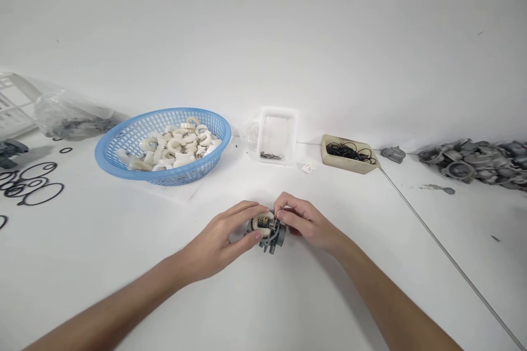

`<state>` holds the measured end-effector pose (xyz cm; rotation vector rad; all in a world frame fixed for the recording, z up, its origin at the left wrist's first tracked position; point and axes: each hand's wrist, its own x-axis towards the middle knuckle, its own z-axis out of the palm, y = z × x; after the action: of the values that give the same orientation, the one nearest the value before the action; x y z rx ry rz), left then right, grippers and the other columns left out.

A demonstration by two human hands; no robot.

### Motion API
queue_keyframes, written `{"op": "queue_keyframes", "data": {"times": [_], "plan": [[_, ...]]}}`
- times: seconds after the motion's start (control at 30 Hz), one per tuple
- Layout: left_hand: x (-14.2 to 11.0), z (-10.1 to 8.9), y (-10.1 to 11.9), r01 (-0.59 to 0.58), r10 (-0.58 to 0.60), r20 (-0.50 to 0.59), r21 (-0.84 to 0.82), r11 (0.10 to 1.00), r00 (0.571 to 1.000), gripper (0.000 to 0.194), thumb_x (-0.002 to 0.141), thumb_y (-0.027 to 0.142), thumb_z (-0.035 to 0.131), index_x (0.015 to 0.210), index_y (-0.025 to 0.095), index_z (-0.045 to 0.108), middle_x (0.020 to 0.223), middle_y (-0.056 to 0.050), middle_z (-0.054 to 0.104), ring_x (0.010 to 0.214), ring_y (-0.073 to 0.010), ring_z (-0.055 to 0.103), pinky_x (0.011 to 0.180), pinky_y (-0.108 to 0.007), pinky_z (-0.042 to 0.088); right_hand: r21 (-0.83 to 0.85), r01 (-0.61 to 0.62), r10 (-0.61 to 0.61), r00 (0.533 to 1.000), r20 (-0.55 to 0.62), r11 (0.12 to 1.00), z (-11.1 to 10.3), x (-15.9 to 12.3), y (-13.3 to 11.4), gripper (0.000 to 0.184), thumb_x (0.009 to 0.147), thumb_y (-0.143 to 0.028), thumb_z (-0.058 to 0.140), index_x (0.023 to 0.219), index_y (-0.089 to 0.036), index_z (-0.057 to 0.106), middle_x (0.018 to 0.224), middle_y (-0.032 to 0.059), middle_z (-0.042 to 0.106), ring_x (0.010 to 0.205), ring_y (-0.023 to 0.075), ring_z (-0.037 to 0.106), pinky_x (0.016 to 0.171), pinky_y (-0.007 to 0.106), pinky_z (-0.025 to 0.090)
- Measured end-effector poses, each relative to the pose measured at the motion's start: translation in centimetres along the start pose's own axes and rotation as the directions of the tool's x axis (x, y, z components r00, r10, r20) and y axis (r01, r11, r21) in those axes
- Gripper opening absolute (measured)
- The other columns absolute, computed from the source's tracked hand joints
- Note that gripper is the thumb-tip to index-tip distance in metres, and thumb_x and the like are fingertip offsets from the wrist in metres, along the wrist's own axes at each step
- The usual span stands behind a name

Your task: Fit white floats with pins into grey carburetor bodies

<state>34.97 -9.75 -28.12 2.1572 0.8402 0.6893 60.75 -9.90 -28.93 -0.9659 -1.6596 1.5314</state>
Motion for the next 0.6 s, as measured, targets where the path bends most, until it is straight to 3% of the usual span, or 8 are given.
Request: {"op": "queue_keyframes", "data": {"times": [0.13,0.4,0.5,0.6], "plan": [[0.0,0.0,-0.2,0.013,-0.013,0.009,0.000,1.000,1.000,0.037,0.109,0.042,0.056,0.145,0.034,0.061,0.145,-0.005,0.063,0.129,-0.0253,0.064,0.110,-0.037,0.055,0.024,-0.011,0.012,1.000,-0.018,1.000,-0.3,0.3,0.1,0.037,0.104,-0.059,0.062,0.094,-0.023,0.056,0.073,-0.0056,0.039,0.062,0.0130,0.033,0.058,0.027,0.028],[0.0,0.0,-0.1,-0.003,0.003,0.000,0.008,1.000,1.000,0.035,0.109,0.039,0.057,0.143,0.033,0.062,0.142,-0.006,0.064,0.126,-0.0256,0.066,0.106,-0.036,0.058,-0.058,-0.014,0.002,0.979,-0.204,0.998,-2.0,0.2,-0.1,0.032,0.106,-0.053,0.056,0.092,-0.024,0.053,0.066,-0.0073,0.029,0.059,0.0138,0.028,0.057,0.027,0.028],[-0.1,0.0,-0.1,-0.014,0.014,-0.012,0.024,1.000,1.000,0.035,0.109,0.040,0.056,0.142,0.031,0.062,0.141,-0.007,0.066,0.123,-0.0260,0.067,0.104,-0.037,0.059,-0.259,0.073,-0.150,0.945,-0.291,0.963,-1.0,-0.4,-1.2,0.025,0.109,-0.043,0.053,0.092,-0.023,0.055,0.075,-0.0031,0.043,0.064,0.0152,0.037,0.061,0.029,0.034],[-0.2,0.1,-0.1,-0.028,0.029,-0.035,0.048,0.998,0.999,0.036,0.109,0.041,0.057,0.142,0.030,0.062,0.140,-0.008,0.066,0.122,-0.0259,0.068,0.104,-0.037,0.059,-0.589,0.243,-0.474,0.837,-0.275,0.771,1.1,-1.4,-2.8,0.017,0.109,-0.027,0.048,0.096,-0.024,0.059,0.095,0.0044,0.054,0.074,0.0180,0.048,0.066,0.033,0.042]]}}
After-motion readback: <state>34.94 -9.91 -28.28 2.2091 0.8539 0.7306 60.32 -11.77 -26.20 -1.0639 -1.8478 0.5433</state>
